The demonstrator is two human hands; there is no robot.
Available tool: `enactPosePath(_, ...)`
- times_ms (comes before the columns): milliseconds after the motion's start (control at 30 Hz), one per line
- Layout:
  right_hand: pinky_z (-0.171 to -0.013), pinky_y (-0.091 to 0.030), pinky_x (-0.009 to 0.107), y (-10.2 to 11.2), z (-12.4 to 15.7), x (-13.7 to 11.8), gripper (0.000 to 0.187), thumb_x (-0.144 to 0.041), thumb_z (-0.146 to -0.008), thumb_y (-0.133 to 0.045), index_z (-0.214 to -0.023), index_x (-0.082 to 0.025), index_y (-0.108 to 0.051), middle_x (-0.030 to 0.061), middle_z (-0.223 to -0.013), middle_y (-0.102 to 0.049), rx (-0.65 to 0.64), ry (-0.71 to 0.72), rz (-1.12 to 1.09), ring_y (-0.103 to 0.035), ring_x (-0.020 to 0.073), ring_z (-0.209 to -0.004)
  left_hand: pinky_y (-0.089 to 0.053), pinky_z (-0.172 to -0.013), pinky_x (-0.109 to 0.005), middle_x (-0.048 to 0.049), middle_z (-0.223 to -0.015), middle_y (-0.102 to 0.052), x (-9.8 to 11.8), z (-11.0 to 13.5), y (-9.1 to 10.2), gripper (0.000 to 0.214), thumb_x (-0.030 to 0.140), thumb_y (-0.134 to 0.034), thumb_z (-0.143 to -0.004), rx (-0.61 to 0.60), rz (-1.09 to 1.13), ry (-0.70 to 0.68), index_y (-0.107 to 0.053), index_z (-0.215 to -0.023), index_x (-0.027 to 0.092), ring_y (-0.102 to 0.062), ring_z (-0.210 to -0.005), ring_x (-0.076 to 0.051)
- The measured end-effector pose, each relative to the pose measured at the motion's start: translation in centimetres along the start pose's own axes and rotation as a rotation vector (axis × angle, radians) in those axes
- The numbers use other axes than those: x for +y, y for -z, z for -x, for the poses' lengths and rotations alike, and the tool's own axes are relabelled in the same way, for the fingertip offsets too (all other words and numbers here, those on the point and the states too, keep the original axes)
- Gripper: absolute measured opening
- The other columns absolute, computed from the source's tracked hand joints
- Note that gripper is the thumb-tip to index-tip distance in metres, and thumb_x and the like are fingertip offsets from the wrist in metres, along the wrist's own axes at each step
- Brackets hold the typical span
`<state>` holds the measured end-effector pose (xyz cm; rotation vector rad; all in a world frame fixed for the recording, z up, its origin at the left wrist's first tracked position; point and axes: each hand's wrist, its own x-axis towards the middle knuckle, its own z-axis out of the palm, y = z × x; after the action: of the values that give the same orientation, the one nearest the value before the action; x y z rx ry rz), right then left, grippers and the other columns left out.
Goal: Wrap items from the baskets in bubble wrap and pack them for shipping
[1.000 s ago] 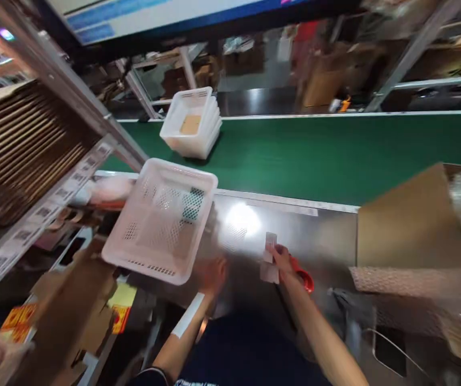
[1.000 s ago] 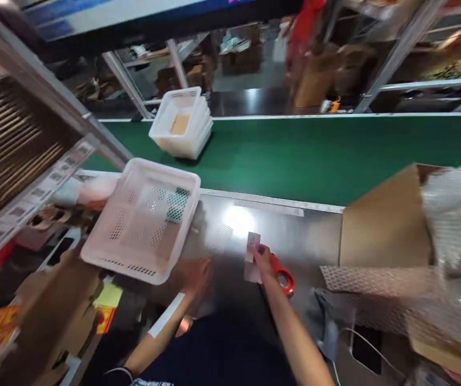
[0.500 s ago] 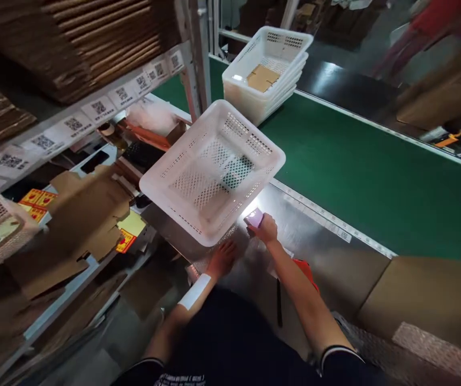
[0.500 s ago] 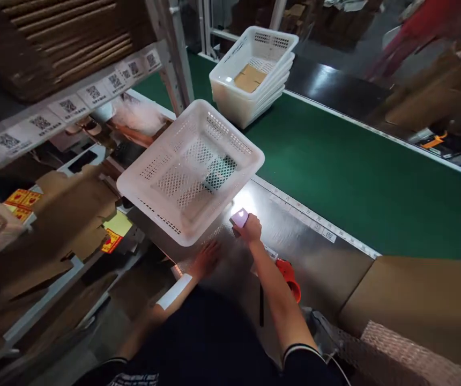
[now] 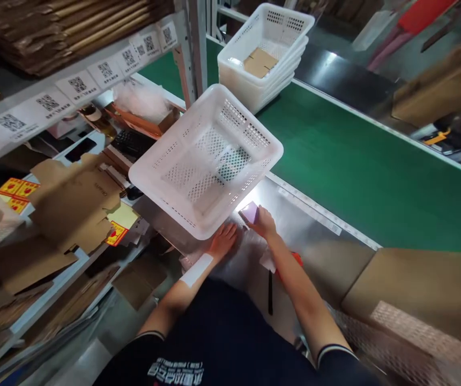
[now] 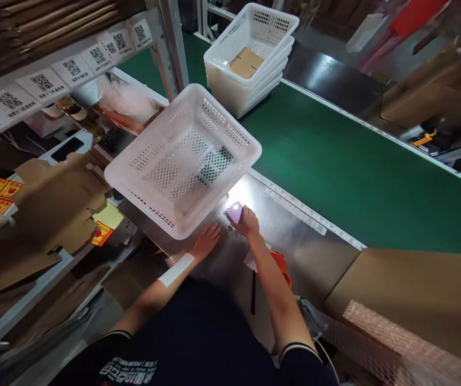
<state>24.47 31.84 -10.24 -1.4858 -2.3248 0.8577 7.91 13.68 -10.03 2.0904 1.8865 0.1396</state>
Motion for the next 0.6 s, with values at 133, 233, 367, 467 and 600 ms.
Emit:
enactPosePath(133, -0.103, -0.049, 0.045, -0.9, -0.5, -0.4, 0.085, -0.034, -0.071, -0.081, -0.144, -0.011, -0.045, 0.0228, -0.134, -0.063, -0.050, 0.016, 0.192, -0.060, 0.0369, -0.123, -0.034, -0.128, -0.057, -0.0149, -0.168, -0.041, 0.1, -1.4, 0.0, 0.057, 0.025, -0.058, -0.101, -0.006, 0.003, 0.011, -0.052, -0.157, 0.018, -0.036, -0.157, -0.038)
enactPosePath(233, -0.102, -0.049, 0.043, -1.0, -0.7, 0.1, 0.079, -0.036, -0.075, -0.078, -0.143, -0.011, -0.045, 0.0221, -0.133, -0.063, -0.037, 0.048, 0.254, -0.059, 0.0366, -0.124, -0.034, -0.129, -0.054, -0.0124, -0.170, -0.039, -0.2, -1.4, -0.2, 0.056, 0.023, -0.057, -0.101, -0.016, 0.003, 0.013, -0.051, -0.157, 0.021, -0.033, -0.159, -0.034)
enactPosePath(367, -0.103, -0.049, 0.043, -1.2, -0.6, 0.4, 0.077, -0.037, -0.074, -0.077, -0.140, -0.011, -0.047, 0.0217, -0.131, -0.063, -0.010, 0.084, 0.247, -0.059, 0.0370, -0.123, -0.034, -0.129, -0.052, -0.0107, -0.171, -0.036, -0.6, -1.2, -0.7, 0.058, 0.021, -0.055, -0.102, -0.021, -0.016, 0.014, -0.048, -0.159, 0.023, -0.029, -0.161, -0.030)
enactPosePath(467, -0.102, -0.050, 0.044, -1.4, -0.5, 0.4, 0.074, -0.039, -0.076, -0.075, -0.139, -0.014, -0.046, 0.0206, -0.131, -0.064, 0.001, 0.094, 0.239, -0.060, 0.0363, -0.121, -0.034, -0.129, -0.053, -0.0115, -0.172, -0.035, -0.7, -1.3, -1.0, 0.058, 0.020, -0.057, -0.101, -0.025, -0.012, 0.002, -0.049, -0.158, 0.022, -0.029, -0.161, -0.031)
enactPosePath(600, -0.103, -0.050, 0.045, -1.4, -0.6, 0.5, 0.076, -0.042, -0.077, -0.075, -0.140, -0.014, -0.046, 0.0215, -0.132, -0.063, 0.001, 0.100, 0.223, -0.059, 0.0367, -0.122, -0.033, -0.128, -0.054, -0.0140, -0.171, -0.035, -0.8, -1.4, -1.0, 0.058, 0.021, -0.059, -0.101, -0.032, 0.006, 0.001, -0.050, -0.158, 0.020, -0.030, -0.160, -0.034)
